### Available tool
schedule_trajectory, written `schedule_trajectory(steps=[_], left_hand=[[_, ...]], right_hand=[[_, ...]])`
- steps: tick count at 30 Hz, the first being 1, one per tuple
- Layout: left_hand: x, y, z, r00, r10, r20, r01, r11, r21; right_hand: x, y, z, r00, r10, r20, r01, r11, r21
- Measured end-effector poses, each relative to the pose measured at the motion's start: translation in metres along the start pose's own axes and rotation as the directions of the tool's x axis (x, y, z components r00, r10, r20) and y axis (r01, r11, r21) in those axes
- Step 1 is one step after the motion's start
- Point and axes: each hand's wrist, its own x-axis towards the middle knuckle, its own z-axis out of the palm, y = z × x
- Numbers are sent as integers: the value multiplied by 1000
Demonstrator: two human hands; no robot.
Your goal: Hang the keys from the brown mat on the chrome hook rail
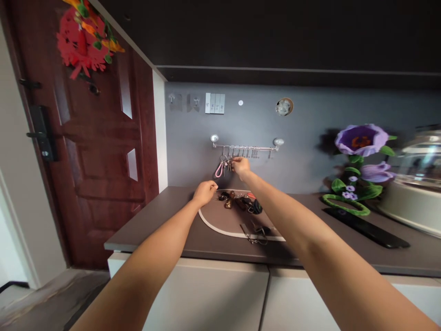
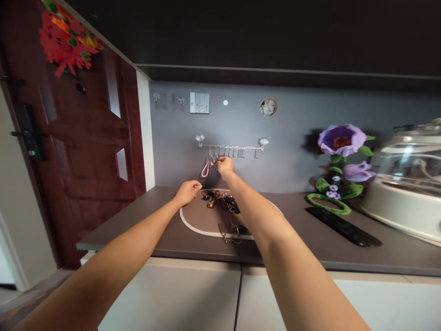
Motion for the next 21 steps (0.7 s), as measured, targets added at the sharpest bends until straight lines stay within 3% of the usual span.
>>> schedule_trajectory(steps=[4,10,16,21], left_hand=[[0,-1,0,999,5,48,-4,1000,-31],[-1,1,-1,986,85,146,-89,996,23],[-4,1,0,957,139,253,-165,983,82],[-3,-3,3,938,161,306,-202,973,107]], right_hand=[[-20,-8,-13,992,67,111,-76,994,76],[-47,0,-32,971,54,235,-70,996,62],[-71,22,-44,946,-116,304,166,976,-142],[-77,33,-47,871,-205,447,393,837,-380]])
